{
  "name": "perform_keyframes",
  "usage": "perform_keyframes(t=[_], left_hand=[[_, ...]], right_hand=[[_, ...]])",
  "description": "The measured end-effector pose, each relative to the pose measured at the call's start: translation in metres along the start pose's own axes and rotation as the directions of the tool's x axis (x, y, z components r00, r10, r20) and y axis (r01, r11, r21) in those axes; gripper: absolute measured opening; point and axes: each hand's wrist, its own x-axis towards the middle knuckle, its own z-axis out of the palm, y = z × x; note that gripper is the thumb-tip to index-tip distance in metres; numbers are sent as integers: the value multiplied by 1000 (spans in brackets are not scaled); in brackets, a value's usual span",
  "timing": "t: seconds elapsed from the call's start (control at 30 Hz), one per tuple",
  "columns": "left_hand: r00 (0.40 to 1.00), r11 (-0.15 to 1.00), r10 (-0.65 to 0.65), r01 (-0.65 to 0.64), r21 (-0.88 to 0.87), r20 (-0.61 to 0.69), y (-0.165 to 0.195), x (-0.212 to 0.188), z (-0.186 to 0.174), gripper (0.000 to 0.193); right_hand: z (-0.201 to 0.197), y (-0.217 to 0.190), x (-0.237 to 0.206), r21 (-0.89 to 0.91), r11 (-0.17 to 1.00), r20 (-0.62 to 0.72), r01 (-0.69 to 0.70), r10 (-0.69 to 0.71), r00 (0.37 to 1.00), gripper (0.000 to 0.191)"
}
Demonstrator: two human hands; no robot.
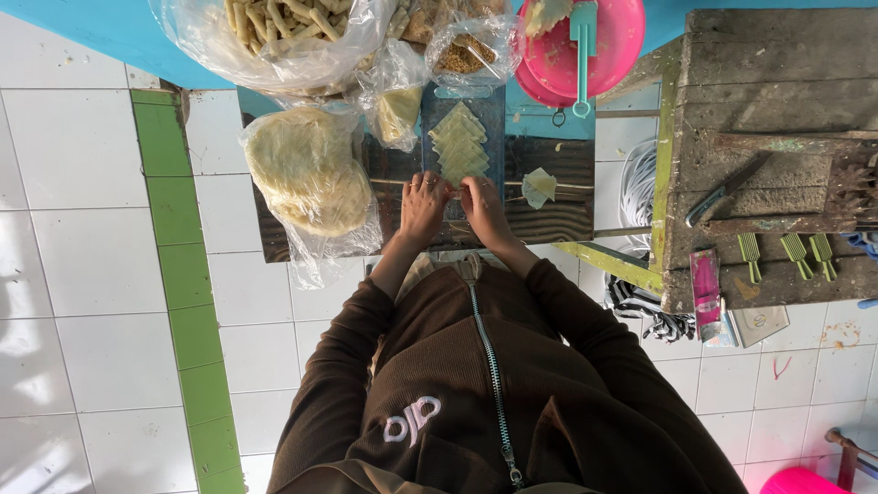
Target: The person folds small square dough pieces into triangular pastries by hand and arranges the folded pieces in rows on a board. They take dough pieces from a plastic-wrapped mound, fold each one over, and place it with the growing stack, occasionally reaching into a bag of filling.
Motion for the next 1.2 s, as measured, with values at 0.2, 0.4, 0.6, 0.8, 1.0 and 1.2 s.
perform_keyframes(t=[0.2, 0.4, 0.6, 0.8, 1.0, 1.2], left_hand=[[984, 987, -158, 154, -42, -85, 10, 2, -8, 14], [992, 996, -78, 73, -47, -98, 6, -1, -9, 9], [976, 995, 96, -98, 1, -197, -1, -7, -13, 9], [974, 978, -208, 210, 10, -87, 10, 12, -13, 5], [933, 931, -359, 357, -77, -19, 10, 18, -5, 15], [991, 996, 73, -67, 62, -108, -9, 5, -2, 8]], right_hand=[[-5, 3, -1, -8, 999, -11, -39, 39, 999, 20], [-12, 7, -5, -5, 996, 22, 91, -91, 996, 14], [-8, 7, -7, -2, 1000, 19, 22, -22, 1000, 17], [1, 20, -1, -23, 998, -33, -59, 58, 998, 13], [-4, 21, 7, 158, 958, 46, -239, 234, 971, 18], [-13, 16, 3, -12, 995, 9, 97, -97, 995, 17]])
